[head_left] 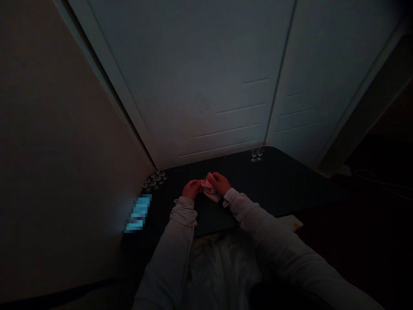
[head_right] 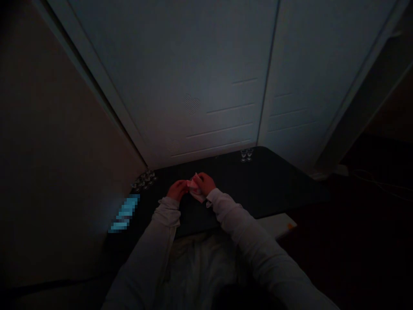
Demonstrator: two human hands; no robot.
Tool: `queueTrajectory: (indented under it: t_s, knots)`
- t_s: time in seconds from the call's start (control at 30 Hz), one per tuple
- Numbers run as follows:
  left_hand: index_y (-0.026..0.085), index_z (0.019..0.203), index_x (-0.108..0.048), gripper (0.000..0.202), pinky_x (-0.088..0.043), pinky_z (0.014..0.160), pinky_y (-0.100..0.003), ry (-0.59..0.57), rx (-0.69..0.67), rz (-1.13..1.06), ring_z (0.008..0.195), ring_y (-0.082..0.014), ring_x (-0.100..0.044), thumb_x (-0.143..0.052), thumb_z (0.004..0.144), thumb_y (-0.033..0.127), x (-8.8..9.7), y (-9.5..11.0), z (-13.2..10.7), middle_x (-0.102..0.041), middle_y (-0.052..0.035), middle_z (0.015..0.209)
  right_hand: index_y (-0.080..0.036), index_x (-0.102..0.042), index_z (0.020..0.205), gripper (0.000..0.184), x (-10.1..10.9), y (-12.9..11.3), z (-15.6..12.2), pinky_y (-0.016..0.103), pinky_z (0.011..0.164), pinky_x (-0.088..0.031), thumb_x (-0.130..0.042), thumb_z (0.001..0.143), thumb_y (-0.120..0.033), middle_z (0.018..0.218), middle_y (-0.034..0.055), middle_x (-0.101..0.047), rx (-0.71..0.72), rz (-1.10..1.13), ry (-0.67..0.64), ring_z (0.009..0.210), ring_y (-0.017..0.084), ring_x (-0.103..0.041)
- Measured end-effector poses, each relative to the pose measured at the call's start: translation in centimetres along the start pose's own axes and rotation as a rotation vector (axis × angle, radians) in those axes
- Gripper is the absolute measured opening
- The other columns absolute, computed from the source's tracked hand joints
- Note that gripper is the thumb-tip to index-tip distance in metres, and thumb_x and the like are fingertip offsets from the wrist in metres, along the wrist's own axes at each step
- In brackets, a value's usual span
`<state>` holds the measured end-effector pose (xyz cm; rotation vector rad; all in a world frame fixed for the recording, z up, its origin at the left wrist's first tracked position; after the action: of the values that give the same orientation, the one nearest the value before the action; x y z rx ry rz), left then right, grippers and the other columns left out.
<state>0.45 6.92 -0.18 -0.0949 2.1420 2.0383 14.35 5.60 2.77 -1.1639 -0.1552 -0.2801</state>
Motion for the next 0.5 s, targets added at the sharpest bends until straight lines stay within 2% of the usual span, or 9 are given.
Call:
queueTrajectory:
  t_s: [0.23, 0.5]
  knots:
    - [0.012, 0.07, -0.05, 0.032, -0.037, 0.048, -0.022, -0.014, -0.004, -0.017, 0.048, -0.0071, -0.048, -0.062, 0.049, 0.032, -0.1, 0.02, -0.07, -0.054, -0.0005, 0.059, -0.016, -0.047, 0.064, 0.032, 0.21, -0.15, -0.04, 0.019, 0.052, -0.032, -0.034, 0.07, -0.045, 0.06, -0.0024, -0.047, -0.029, 0.068, 0.024, 0.058, 0.008, -0.041]
    - [0.013, 0.07, -0.05, 0.031, -0.038, 0.048, -0.022, 0.007, -0.013, -0.051, 0.052, -0.0081, -0.049, -0.063, 0.048, 0.03, 0.13, -0.07, 0.06, -0.054, -0.0003, 0.06, -0.018, -0.049, 0.074, 0.025, -0.29, 0.51, -0.11, 0.021, 0.057, -0.036, -0.047, 0.063, -0.04, 0.068, -0.002, -0.051, -0.024, 0.035, -0.023, 0.062, 0.01, -0.045]
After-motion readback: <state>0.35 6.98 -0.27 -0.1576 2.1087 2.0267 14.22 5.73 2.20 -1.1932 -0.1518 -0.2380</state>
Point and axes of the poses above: each hand's wrist, its own z-axis towards the middle knuckle, its own x-axis out of the back of the hand, y = z × x, the point moved 7 cm from there along z, towards the middle knuckle
